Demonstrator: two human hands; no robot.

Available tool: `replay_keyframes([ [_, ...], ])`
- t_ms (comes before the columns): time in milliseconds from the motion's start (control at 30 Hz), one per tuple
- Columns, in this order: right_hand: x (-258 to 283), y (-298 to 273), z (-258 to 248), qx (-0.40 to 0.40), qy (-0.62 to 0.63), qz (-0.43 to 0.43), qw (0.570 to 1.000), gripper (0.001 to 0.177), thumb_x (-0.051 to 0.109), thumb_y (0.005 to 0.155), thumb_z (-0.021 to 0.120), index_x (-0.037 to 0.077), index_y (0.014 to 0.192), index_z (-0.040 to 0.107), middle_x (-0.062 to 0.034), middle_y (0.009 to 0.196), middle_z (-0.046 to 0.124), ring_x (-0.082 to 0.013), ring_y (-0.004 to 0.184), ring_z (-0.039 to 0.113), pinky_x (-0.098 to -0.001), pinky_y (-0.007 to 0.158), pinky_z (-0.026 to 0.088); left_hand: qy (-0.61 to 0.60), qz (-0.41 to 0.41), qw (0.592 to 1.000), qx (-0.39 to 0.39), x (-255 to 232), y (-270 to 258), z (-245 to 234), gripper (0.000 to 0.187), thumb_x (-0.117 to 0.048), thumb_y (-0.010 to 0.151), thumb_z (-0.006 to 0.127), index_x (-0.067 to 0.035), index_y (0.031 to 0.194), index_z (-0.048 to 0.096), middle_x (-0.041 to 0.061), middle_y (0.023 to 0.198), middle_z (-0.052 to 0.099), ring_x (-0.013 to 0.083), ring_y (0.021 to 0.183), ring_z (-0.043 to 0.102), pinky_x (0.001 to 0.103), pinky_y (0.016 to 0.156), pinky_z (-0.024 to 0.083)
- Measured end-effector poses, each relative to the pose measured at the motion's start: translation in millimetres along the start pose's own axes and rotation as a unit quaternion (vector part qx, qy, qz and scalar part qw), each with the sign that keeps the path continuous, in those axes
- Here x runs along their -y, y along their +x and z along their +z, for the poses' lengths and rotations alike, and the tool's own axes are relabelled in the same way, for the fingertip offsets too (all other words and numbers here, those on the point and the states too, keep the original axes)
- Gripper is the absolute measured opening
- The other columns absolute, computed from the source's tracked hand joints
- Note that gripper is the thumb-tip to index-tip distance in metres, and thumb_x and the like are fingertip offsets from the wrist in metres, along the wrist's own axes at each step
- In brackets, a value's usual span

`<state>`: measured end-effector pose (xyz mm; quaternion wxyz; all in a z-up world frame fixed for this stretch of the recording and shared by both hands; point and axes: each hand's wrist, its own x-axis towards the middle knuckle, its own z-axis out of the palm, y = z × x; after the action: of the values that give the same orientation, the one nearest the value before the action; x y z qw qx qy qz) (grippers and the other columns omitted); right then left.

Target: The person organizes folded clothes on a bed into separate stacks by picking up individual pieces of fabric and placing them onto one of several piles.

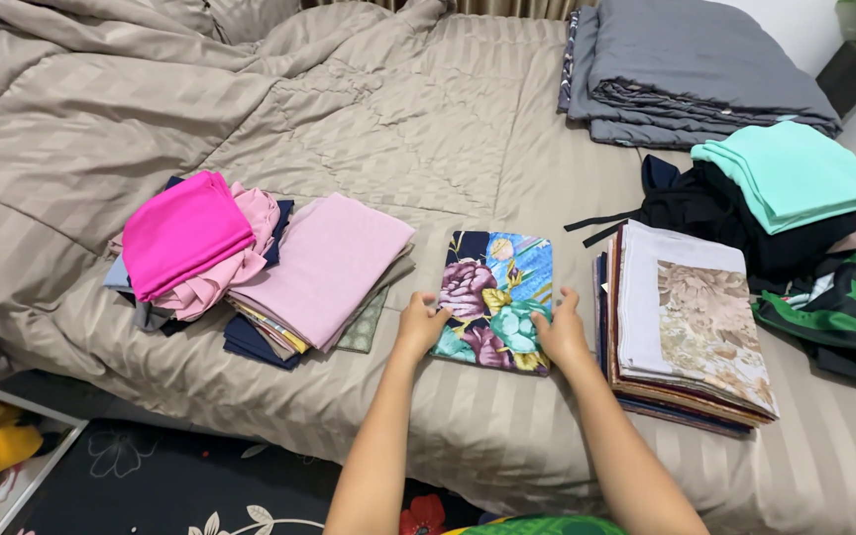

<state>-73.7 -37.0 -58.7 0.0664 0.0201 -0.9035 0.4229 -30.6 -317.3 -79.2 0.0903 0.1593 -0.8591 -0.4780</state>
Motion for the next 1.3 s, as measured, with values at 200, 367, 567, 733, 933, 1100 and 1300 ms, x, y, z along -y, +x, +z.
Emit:
replay_keyframes([
  [200, 35.4, -22.2, -10.3, -0.145, -0.083, -0.211, 0.963, 0.053, 0.020, 0.082, 0.080, 0.002, 0.126, 0.057, -0.0202, 0.122, 0.061, -0.0412, 0.111, 0.058, -0.0465, 0.094, 0.048, -0.159, 0.025, 0.986, 0.048, -42.0, 9.2, -16.6, 0.070, -0.016, 0.081, 0.078, -0.010, 0.143, 0.047, 0.016, 0.100, 0.076, 0.0214, 0.090, 0.072, 0.033, 0.080, 0.056],
  [367, 24.7, -12.1, -1.2, -0.165, -0.006, -0.240, 0.957, 0.029, 0.017, 0.088, 0.075, 0.001, 0.111, 0.067, -0.0167, 0.118, 0.064, -0.0359, 0.109, 0.059, -0.0440, 0.096, 0.047, -0.123, 0.070, 0.980, 0.137, -69.0, 42.9, -3.8, 0.072, -0.002, 0.079, 0.074, -0.016, 0.146, 0.052, 0.017, 0.128, 0.067, 0.0208, 0.111, 0.065, 0.032, 0.093, 0.053],
  [567, 7.7, -4.1, 6.9, -0.165, 0.021, -0.225, 0.960, 0.022, 0.016, 0.095, 0.071, 0.001, 0.111, 0.067, -0.0164, 0.117, 0.065, -0.0352, 0.109, 0.059, -0.0434, 0.096, 0.047, -0.124, 0.229, 0.951, 0.167, -79.9, 55.1, 17.1, 0.076, 0.008, 0.081, 0.059, -0.013, 0.153, 0.047, 0.013, 0.152, 0.056, 0.0234, 0.134, 0.056, 0.030, 0.111, 0.041],
  [733, -2.9, 0.0, 13.4, -0.144, 0.044, -0.193, 0.970, 0.026, 0.016, 0.093, 0.072, 0.001, 0.113, 0.066, -0.0180, 0.116, 0.063, -0.0333, 0.105, 0.062, -0.0410, 0.092, 0.050, -0.090, 0.276, 0.954, 0.079, -25.3, 60.5, 14.8, 0.068, 0.005, 0.084, 0.053, -0.012, 0.150, 0.057, 0.013, 0.142, 0.065, 0.0234, 0.132, 0.062, 0.030, 0.112, 0.046],
  [933, -21.6, 10.9, 20.7, -0.139, 0.020, -0.132, 0.981, 0.029, 0.017, 0.087, 0.076, 0.002, 0.109, 0.065, -0.0162, 0.101, 0.067, -0.0306, 0.089, 0.065, -0.0405, 0.082, 0.053, -0.094, 0.037, 0.995, 0.025, -12.4, 34.6, 1.0, 0.077, -0.020, 0.079, 0.078, -0.004, 0.147, 0.044, 0.014, 0.123, 0.069, 0.0252, 0.099, 0.070, 0.033, 0.088, 0.055],
  [1100, -20.0, 11.4, 21.1, -0.096, 0.023, -0.042, 0.994, 0.027, 0.022, 0.088, 0.079, 0.003, 0.101, 0.066, -0.0151, 0.081, 0.069, -0.0298, 0.074, 0.068, -0.0412, 0.074, 0.055, -0.133, -0.067, 0.981, 0.126, -27.4, 3.8, -17.0, 0.087, -0.029, 0.084, 0.084, -0.001, 0.151, 0.036, 0.021, 0.119, 0.064, 0.0232, 0.100, 0.067, 0.035, 0.087, 0.057],
  [1300, -6.6, 3.4, 11.0, -0.048, 0.075, -0.067, 0.994, 0.019, 0.017, 0.084, 0.076, 0.007, 0.101, 0.075, -0.0138, 0.089, 0.076, -0.0281, 0.083, 0.074, -0.0380, 0.077, 0.056, -0.349, 0.002, 0.920, 0.177, -25.8, -11.1, -5.5, 0.100, -0.003, 0.073, 0.085, 0.002, 0.153, 0.026, 0.017, 0.131, 0.061, 0.0217, 0.113, 0.063, 0.033, 0.093, 0.057],
])
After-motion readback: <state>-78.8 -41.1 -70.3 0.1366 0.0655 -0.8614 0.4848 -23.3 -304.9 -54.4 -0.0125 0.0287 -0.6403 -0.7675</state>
